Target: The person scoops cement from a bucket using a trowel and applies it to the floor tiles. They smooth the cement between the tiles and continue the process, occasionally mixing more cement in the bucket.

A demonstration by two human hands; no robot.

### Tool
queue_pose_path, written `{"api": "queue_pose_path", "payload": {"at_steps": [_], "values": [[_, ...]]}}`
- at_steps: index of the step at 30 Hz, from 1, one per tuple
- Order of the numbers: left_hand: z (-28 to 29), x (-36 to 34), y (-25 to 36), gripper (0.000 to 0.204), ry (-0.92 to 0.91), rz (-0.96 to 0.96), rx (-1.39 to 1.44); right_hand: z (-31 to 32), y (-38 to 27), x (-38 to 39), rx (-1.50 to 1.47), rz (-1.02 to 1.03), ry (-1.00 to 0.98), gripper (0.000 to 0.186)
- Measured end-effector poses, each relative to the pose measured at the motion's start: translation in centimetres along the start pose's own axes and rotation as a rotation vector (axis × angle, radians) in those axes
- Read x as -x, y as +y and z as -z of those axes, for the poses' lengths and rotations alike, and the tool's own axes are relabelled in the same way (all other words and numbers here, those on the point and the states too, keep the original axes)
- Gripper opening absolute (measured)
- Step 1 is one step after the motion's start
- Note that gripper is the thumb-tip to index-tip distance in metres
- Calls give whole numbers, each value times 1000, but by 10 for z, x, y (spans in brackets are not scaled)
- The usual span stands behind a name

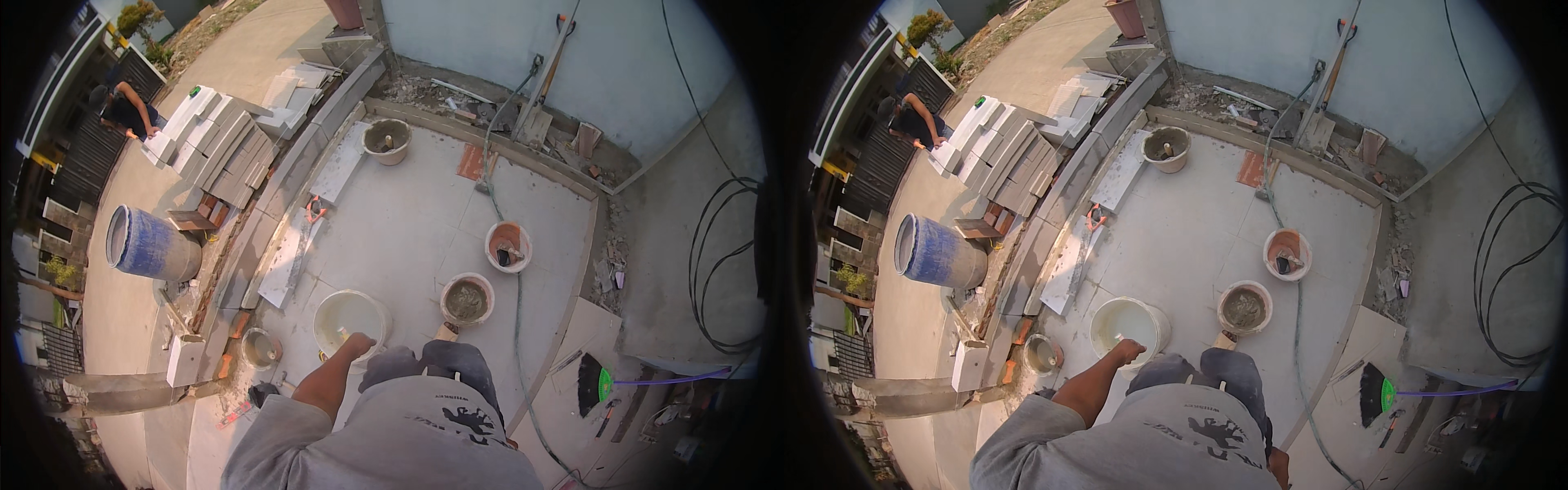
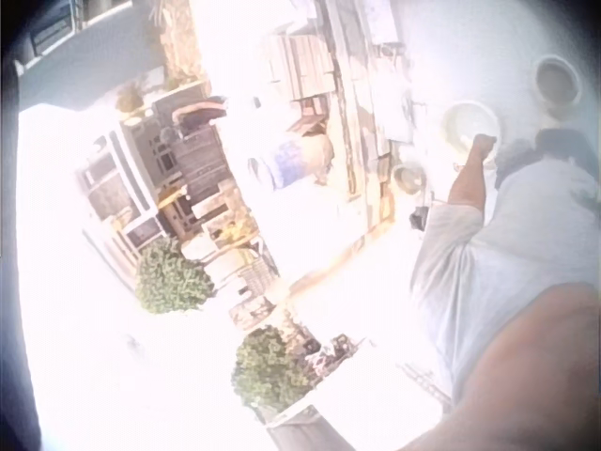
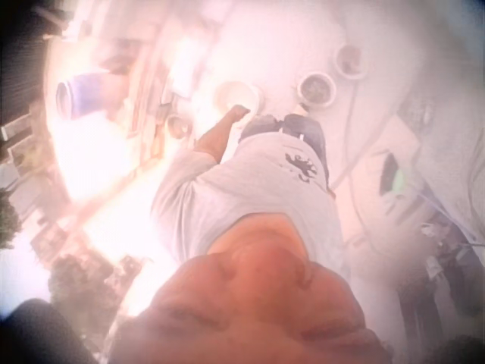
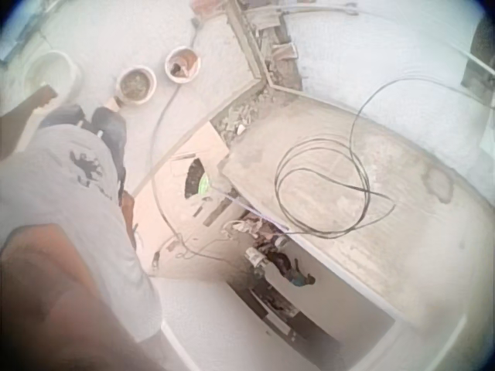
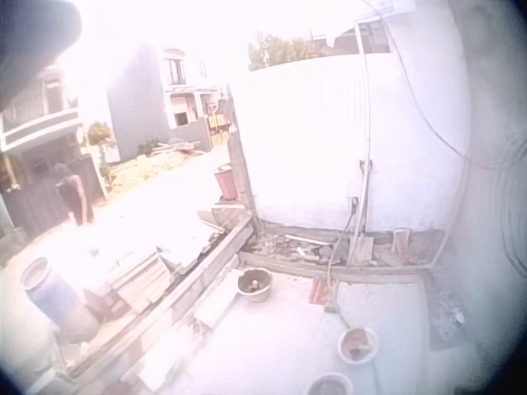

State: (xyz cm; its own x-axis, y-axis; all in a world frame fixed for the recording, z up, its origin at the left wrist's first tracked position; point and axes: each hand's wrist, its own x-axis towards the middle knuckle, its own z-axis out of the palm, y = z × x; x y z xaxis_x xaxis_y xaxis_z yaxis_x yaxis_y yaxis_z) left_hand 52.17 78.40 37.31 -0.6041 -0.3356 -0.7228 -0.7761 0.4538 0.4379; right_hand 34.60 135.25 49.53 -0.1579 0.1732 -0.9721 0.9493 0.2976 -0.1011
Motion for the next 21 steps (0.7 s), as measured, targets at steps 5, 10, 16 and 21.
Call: {"api": "queue_pose_path", "payload": {"at_steps": [5, 10, 16, 21], "values": [[54, 3, 40, 33, -33, 369, 378, -25, -162, 13, -79, 259, 78, 16], [123, -58, 51, 38, -42, 523, 512, -74, -285, 43, -134, 553, 45, 22], [233, -206, 69, 46, 56, 423, 671, -145, -262, 31, -145, 288, 95, 26], [356, -338, 62, 48, 61, 537, 925, -250, -191, -13, -110, -119, -1, 30]]}}
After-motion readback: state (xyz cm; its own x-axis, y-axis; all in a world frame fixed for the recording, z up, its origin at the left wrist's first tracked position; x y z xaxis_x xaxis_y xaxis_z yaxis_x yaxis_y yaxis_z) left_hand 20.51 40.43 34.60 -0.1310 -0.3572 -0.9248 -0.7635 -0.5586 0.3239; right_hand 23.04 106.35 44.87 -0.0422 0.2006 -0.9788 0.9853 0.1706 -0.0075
